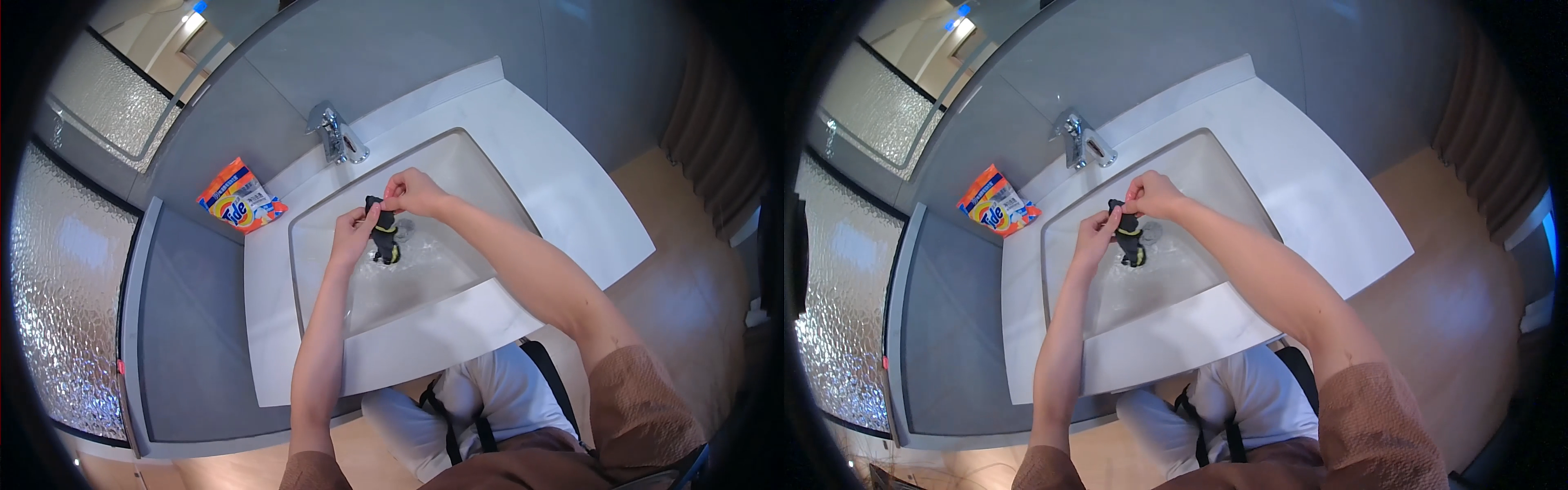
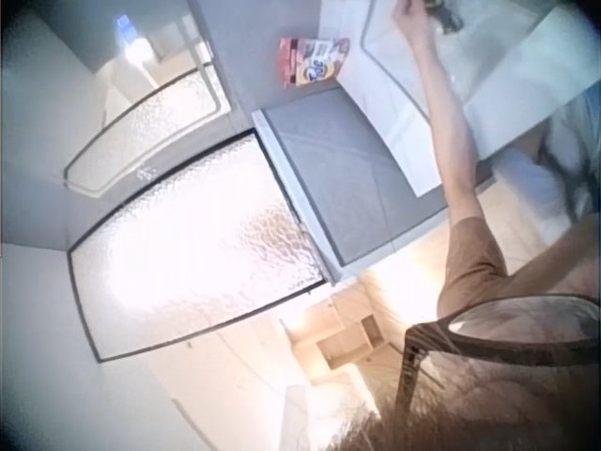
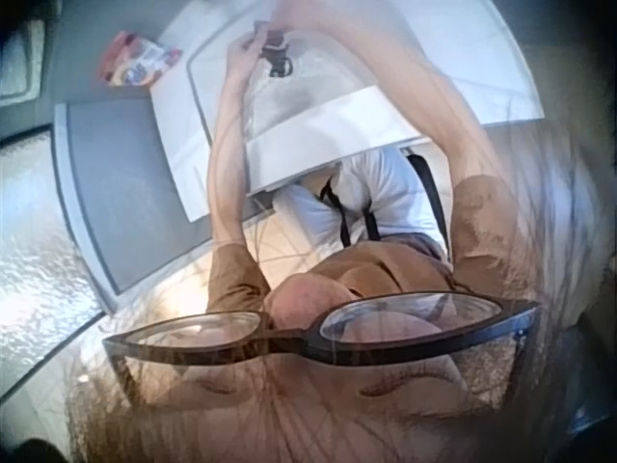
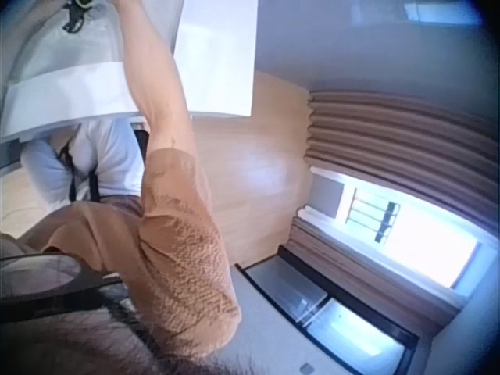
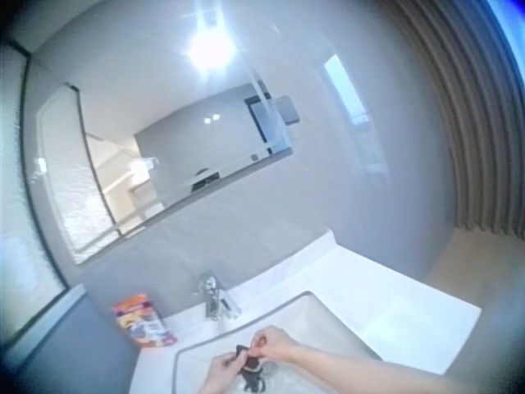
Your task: The person carries a cloth from a desk to a bathroom sink, turns on the faucet, washes and rinses the cloth by hand, wrings it out, and spreads it out in the basin.
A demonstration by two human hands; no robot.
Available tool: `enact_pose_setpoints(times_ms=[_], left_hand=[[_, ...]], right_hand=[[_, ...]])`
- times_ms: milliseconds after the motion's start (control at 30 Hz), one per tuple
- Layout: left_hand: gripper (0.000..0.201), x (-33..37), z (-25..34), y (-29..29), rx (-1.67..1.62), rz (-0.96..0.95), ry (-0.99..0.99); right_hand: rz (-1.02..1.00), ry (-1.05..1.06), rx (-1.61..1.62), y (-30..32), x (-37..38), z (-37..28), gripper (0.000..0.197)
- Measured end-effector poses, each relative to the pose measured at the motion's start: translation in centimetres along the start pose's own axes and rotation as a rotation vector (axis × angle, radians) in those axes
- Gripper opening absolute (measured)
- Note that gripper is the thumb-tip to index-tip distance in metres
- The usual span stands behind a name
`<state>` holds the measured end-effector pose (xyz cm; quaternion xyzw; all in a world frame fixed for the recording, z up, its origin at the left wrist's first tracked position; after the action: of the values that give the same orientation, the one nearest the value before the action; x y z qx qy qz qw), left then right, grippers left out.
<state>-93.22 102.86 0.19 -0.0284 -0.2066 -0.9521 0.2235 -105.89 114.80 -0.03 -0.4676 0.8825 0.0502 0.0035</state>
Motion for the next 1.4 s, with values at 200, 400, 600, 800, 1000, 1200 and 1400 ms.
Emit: enact_pose_setpoints(times_ms=[200, 400, 600, 800, 1000, 1200, 1400], left_hand=[[0.034, 0.4, 0.9, 1.2, -0.083, 0.116, -0.139], [0.031, 0.1, 2.3, 1.2, -0.256, 0.2, -0.211], [0.025, -0.7, 2.1, 2.7, -0.375, 0.262, -0.253], [0.017, -0.4, 3.1, 1.9, -0.354, 0.334, -0.259], [0.02, -0.1, 2.2, 2.5, -0.459, 0.371, -0.218], [0.02, -0.2, 1.6, 3.7, -0.405, 0.342, -0.105], [0.02, -1.3, 5.2, 4.4, 0.566, 0.329, -0.539]], right_hand=[[0.188, 0.242, 0.062, 0.3, 1.0, -0.6, 0.018], [0.418, 0.355, -0.209, 1.0, -0.8, -2.1, 0.028], [0.07, 0.134, -0.315, -2.8, -2.3, -2.8, 0.071], [0.081, 0.044, -0.414, -2.2, -1.5, -1.8, 0.053], [0.299, 0.1, -0.581, -1.4, -1.7, -2.3, 0.03], [0.455, 0.232, -0.445, 1.0, -1.7, -3.6, 0.018], [0.682, 0.556, -0.471, 2.2, -4.2, -7.4, 0.015]])
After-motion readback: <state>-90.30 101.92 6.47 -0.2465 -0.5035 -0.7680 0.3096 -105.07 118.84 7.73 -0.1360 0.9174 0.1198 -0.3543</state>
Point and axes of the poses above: each hand's wrist, its own x-axis towards the middle knuckle, its own y-axis out of the back of the hand, z = x × y, the point moved 6 cm from there along x, towards the middle knuckle, and after that the axes turned 6 degrees about -y, right-handed, at the moved point
